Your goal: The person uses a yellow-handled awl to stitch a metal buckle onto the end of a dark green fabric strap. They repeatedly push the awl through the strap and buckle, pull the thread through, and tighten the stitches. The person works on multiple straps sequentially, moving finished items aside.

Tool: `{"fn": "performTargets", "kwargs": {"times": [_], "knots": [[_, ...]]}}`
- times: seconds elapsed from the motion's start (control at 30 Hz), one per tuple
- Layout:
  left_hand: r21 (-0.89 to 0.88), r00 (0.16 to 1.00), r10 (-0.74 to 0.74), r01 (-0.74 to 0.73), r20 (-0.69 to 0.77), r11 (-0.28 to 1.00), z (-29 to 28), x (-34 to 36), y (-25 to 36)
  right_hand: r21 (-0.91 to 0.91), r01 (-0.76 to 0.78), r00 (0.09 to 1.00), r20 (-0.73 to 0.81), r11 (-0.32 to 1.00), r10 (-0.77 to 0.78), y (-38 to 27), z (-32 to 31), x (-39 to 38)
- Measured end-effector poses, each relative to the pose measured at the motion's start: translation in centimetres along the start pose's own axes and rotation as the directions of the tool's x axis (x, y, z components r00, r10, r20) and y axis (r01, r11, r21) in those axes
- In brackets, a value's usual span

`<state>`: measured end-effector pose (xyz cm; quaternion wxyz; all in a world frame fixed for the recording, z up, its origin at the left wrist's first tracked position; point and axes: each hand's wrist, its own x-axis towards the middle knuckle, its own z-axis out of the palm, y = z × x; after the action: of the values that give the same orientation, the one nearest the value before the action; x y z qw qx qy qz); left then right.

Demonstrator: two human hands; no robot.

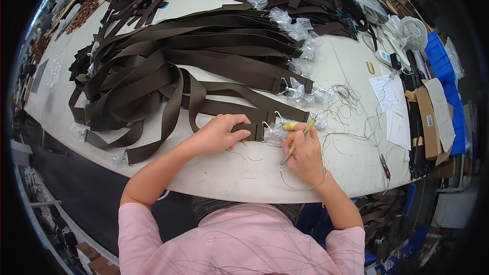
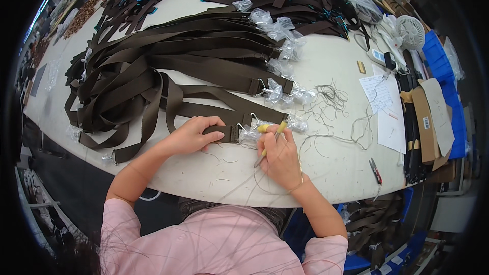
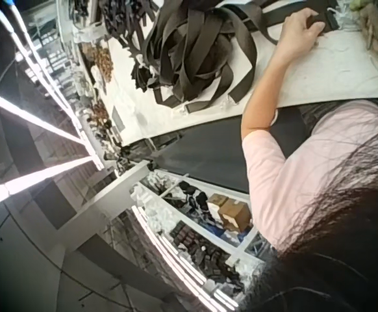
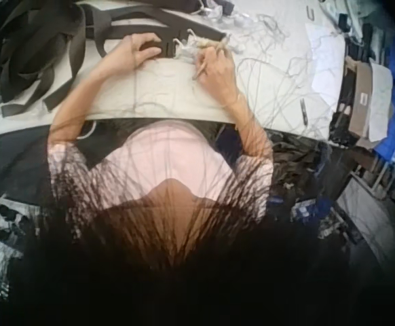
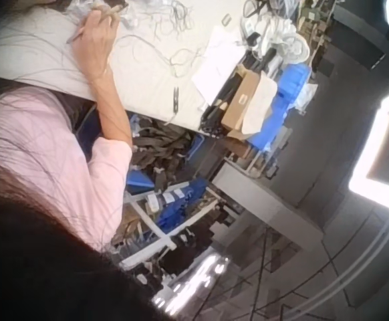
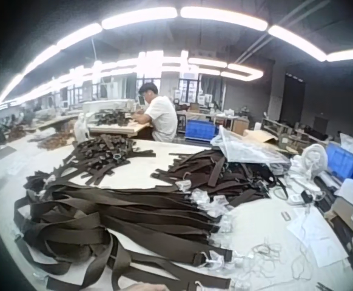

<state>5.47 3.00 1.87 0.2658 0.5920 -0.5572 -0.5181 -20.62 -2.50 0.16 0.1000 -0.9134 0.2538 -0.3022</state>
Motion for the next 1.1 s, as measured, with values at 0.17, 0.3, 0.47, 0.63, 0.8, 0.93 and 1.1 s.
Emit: {"fn": "performTargets", "kwargs": {"times": [0.17,0.3,0.47,0.63,0.8,0.93,1.1], "knots": [[0.429,0.993,0.09,-0.052,-0.07,0.902,0.9,0.7,2.2,0.033,0.02,0.999,0.026,0.999,-0.021,0.2,0.3,0.4],[0.45,0.982,0.164,-0.105,-0.094,0.887,1.8,2.1,1.6,0.076,0.03,0.999,0.03,0.997,-0.032,0.5,-0.2,0.8],[0.607,0.879,0.386,-0.148,-0.282,0.781,2.9,-0.3,3.9,0.112,0.028,1.0,-0.01,0.993,-0.027,0.2,-1.0,1.4],[0.595,0.75,0.468,-0.125,-0.467,0.794,2.5,0.4,4.1,0.326,0.042,0.99,-0.14,0.944,0.005,-1.2,0.1,1.1],[0.352,0.815,0.345,-0.187,-0.466,0.917,1.2,2.2,1.8,0.443,-0.115,0.971,-0.139,0.889,0.195,-1.5,1.3,0.6],[0.429,0.912,0.154,0.026,-0.38,0.903,1.4,2.5,3.3,0.565,-0.237,0.928,-0.109,0.79,0.356,-2.3,0.5,1.5],[-0.184,0.962,-0.061,0.011,-0.267,0.983,0.2,4.6,2.4,0.258,0.179,0.98,-0.129,0.95,-0.15,-3.2,1.1,1.1]]}}
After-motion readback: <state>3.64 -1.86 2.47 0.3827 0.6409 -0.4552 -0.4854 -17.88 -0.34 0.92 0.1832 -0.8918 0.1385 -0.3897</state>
